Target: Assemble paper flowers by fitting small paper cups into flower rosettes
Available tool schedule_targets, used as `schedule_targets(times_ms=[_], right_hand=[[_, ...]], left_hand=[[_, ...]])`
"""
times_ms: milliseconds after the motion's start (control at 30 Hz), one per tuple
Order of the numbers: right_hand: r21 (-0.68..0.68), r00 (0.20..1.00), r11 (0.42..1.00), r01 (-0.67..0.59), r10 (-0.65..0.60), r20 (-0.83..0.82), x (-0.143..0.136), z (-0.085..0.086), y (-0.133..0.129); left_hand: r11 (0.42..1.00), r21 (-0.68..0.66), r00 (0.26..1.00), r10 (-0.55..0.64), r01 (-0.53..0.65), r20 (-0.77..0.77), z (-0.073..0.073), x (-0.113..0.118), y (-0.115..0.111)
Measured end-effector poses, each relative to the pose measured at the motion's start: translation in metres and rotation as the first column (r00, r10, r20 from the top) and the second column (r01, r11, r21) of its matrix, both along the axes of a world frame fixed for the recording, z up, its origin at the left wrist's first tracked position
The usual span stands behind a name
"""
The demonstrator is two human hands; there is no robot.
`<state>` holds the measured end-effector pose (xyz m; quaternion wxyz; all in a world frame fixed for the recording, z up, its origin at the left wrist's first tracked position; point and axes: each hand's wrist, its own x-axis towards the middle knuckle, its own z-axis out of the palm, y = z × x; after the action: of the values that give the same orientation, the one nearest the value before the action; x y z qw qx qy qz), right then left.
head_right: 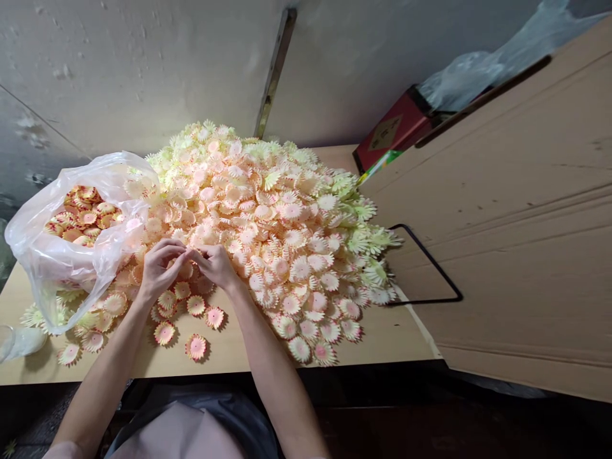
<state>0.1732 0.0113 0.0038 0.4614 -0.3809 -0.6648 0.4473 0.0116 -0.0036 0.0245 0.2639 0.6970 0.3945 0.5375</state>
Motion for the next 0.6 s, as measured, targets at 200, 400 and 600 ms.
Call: schedule_targets(times_ms=[200, 400, 600], right_hand=[[-0.118, 0.99, 0.993, 0.008, -0.024, -0.14, -0.001, 0.005, -0.001], [-0.106, 0.967, 0.981, 0.161, -0.178, -0.181, -0.011, 0.005, -0.002], [-0.26, 0.874, 0.927, 0.269, -0.349, -0.339, -0.006, -0.003, 0.012]], left_hand=[[0.969, -0.244, 0.966, 0.042, 0.022, 0.254, -0.008, 0.0, 0.0], [0.953, -0.303, 0.948, 0.075, 0.023, 0.31, -0.01, 0.005, -0.002], [0.97, -0.242, 0.918, 0.112, -0.018, 0.381, 0.001, 0.0, -0.004]])
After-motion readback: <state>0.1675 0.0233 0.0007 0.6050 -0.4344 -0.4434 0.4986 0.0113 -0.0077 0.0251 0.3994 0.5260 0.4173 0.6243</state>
